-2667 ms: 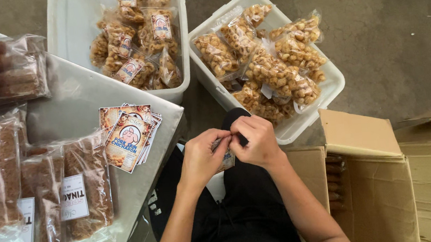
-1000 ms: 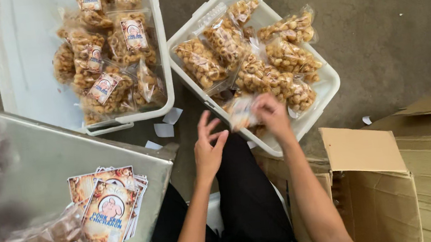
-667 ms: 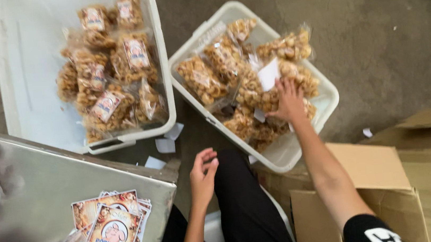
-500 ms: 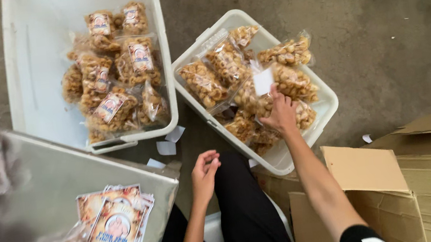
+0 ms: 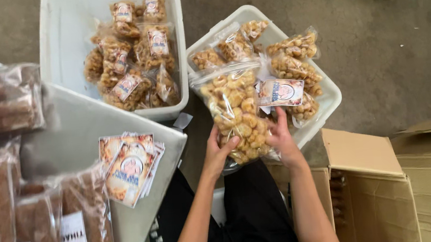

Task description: The person sits and repeatedly picks up clear plastic bags of snacks from a white bin, peels a sticker label from a stack, and applies it to the front of each bag before placing the labeled bag into a cardboard box.

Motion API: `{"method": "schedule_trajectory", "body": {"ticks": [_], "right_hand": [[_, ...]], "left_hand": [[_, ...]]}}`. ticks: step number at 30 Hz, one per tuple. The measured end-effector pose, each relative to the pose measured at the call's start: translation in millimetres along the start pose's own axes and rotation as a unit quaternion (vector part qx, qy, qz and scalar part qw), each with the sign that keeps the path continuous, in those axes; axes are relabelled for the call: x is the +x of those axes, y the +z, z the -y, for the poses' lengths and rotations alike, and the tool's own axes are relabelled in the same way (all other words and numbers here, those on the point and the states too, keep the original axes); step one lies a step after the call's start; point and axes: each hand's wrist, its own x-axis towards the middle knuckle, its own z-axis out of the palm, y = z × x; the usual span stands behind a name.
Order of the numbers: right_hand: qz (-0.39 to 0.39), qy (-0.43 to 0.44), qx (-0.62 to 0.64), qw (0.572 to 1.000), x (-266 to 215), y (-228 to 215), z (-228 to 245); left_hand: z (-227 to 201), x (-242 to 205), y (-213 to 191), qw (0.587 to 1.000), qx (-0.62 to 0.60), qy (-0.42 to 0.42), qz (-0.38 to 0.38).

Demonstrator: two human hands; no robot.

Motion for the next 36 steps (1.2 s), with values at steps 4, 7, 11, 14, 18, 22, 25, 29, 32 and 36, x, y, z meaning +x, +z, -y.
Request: {"method": "schedule_trajectory", "body": {"ticks": [4, 7, 11, 14, 18, 22, 25, 29, 32, 36], "right_hand": [[0.058, -0.043, 0.01, 0.997, -33, 23, 16], [0.067, -0.079, -0.099, 0.99, -49, 28, 27], [-0.098, -0.134, 0.04, 0.985, -50, 33, 37], [-0.104, -0.071, 0.105, 0.986, -52, 45, 31], [-0.106, -0.032, 0.1, 0.989, -56, 53, 20], [-0.134, -0.08, -0.084, 0.984, -57, 50, 20], [-0.074, -0.072, 0.002, 0.995, -68, 48, 24], [-0.152, -0.159, 0.041, 0.975, -87, 39, 36], [-0.142, -0.153, 0.129, 0.969, -94, 37, 37], [-0.1, -0.101, -0.04, 0.989, -94, 50, 22]], "left_hand": [[-20, -19, -3, 0.997, -0.005, 0.068, 0.025], [-24, -31, -8, 0.998, -0.031, 0.059, 0.021], [-13, -44, -11, 0.99, -0.139, 0.001, 0.032], [-5, -49, -3, 0.934, -0.331, -0.093, 0.101], [-26, -51, 9, 0.989, 0.135, 0.056, 0.022], [-54, -77, 22, 0.99, 0.12, 0.013, 0.069], [-57, -77, 29, 0.974, 0.226, 0.014, -0.007], [-44, -71, 23, 0.989, 0.134, -0.006, -0.057], [-35, -72, 14, 0.985, 0.164, 0.016, -0.039], [-24, -74, 12, 0.971, 0.22, -0.062, -0.07]]}}
